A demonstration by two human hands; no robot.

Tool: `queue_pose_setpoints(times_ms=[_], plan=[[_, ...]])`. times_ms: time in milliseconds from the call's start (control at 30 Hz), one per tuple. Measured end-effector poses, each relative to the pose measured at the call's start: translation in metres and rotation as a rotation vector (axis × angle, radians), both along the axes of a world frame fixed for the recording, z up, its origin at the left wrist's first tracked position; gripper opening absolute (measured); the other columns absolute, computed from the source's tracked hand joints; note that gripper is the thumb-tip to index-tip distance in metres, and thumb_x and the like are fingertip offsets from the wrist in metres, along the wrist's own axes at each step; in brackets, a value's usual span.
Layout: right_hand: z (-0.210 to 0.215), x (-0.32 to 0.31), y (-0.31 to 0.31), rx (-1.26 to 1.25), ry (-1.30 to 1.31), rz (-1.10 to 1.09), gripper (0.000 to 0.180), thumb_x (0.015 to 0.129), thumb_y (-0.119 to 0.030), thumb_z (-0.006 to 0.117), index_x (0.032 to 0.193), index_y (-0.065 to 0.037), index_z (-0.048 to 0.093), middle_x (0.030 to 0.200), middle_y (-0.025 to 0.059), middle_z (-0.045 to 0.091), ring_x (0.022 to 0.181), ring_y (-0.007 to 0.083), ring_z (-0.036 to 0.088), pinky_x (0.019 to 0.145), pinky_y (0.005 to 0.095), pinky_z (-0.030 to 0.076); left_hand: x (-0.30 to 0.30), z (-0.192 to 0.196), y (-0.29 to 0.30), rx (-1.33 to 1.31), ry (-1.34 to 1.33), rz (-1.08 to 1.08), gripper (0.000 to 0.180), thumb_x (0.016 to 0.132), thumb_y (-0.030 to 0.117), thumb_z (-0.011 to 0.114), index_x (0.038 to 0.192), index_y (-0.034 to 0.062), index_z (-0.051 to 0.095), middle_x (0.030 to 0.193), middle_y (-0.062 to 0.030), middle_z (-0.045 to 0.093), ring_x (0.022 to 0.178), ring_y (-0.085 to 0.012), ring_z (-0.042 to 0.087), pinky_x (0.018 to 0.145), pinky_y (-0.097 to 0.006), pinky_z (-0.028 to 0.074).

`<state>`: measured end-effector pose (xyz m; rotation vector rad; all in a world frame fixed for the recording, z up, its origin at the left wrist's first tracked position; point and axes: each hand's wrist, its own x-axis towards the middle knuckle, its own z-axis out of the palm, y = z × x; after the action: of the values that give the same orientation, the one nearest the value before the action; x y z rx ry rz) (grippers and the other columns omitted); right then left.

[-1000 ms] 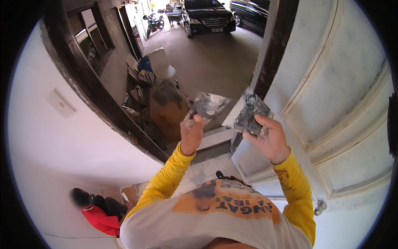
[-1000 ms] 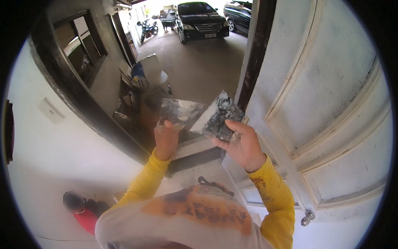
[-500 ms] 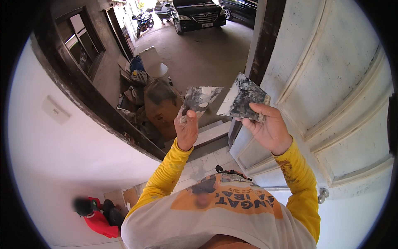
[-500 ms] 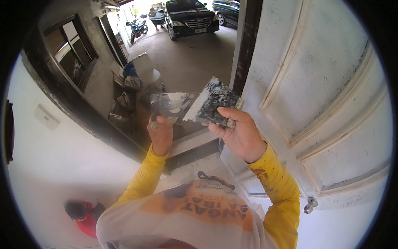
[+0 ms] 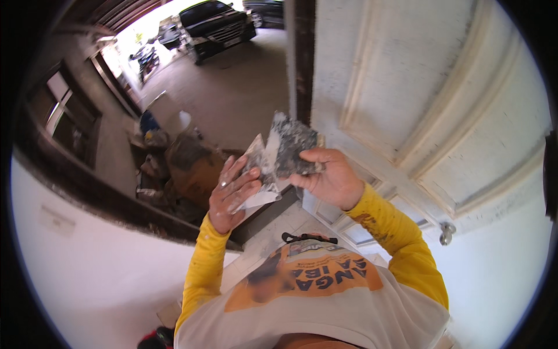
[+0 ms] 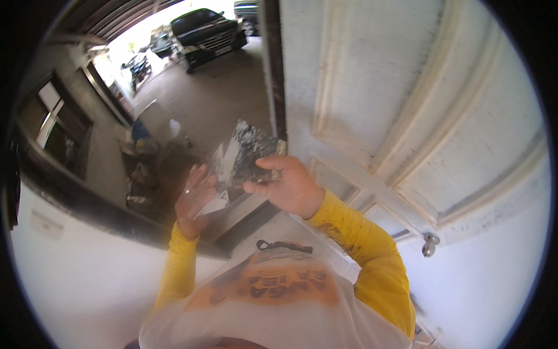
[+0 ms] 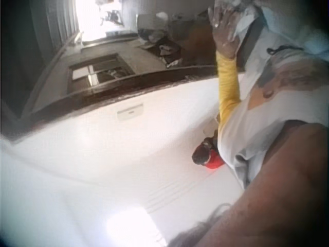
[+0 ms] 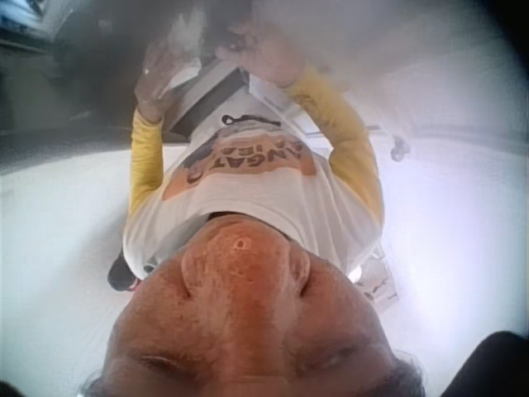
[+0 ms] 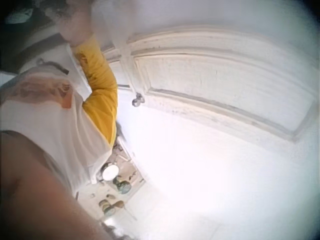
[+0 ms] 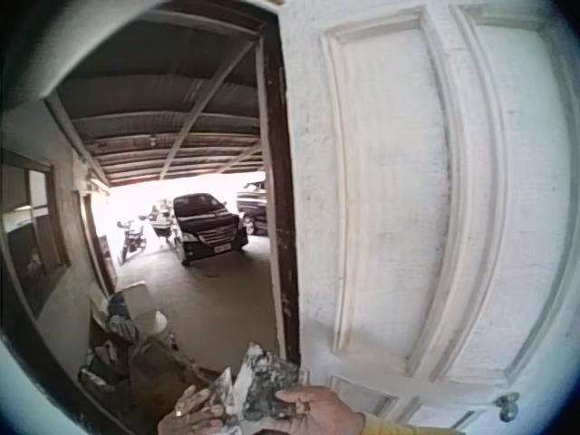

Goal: The person applies putty to a white door using a putty knife and a hawk. They repeatedly spread the putty across the door surface, occasionally reloading the hawk from a bucket on the floor.

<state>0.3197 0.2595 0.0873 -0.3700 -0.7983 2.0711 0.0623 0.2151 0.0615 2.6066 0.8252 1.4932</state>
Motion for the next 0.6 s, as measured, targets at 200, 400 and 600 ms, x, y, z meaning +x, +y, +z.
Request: queue_pose_setpoints(times_ms=[200, 400, 600], plan=[[-0.024, 0.046, -0.011, 0.636, -0.415, -0.382, 0.026, 0.089, 0.000, 0.061, 0.115, 0.006, 0.059, 0.113, 0.0121, 0.065, 0.104, 0.0244, 0.063, 0.097, 0.0381, 0.052, 0.002, -0.023, 0.004, -0.159, 0.163, 0.085, 0.051, 0.069, -0.008, 0.056, 0.116, 0.0074, 0.068, 0.124, -0.0126, 0.066, 0.131, -0.0367, 0.050, 0.114, -0.053, 0.030], [-0.055, 0.121, 0.043, 0.482, -0.741, -0.978, 0.020, 0.091, -0.014, 0.059, 0.100, 0.004, 0.063, 0.091, 0.0109, 0.070, 0.085, 0.0227, 0.069, 0.075, 0.0325, 0.054, -0.001, -0.062, -0.005, -0.418, -0.338, 0.214, 0.032, 0.101, 0.016, 0.052, 0.124, -0.0029, 0.062, 0.124, -0.0190, 0.064, 0.127, -0.0315, 0.054, 0.107, -0.038, 0.039], [-0.081, 0.108, 0.083, 0.615, -1.210, -1.224, 0.037, 0.089, -0.013, 0.056, 0.118, 0.011, 0.057, 0.098, 0.0306, 0.065, 0.094, 0.0463, 0.062, 0.085, 0.0476, 0.047, 0.004, -0.060, -0.004, -0.349, -0.229, 0.265, 0.050, 0.103, 0.035, 0.046, 0.128, -0.0063, 0.058, 0.121, -0.0188, 0.066, 0.110, -0.0270, 0.063, 0.095, -0.033, 0.045]])
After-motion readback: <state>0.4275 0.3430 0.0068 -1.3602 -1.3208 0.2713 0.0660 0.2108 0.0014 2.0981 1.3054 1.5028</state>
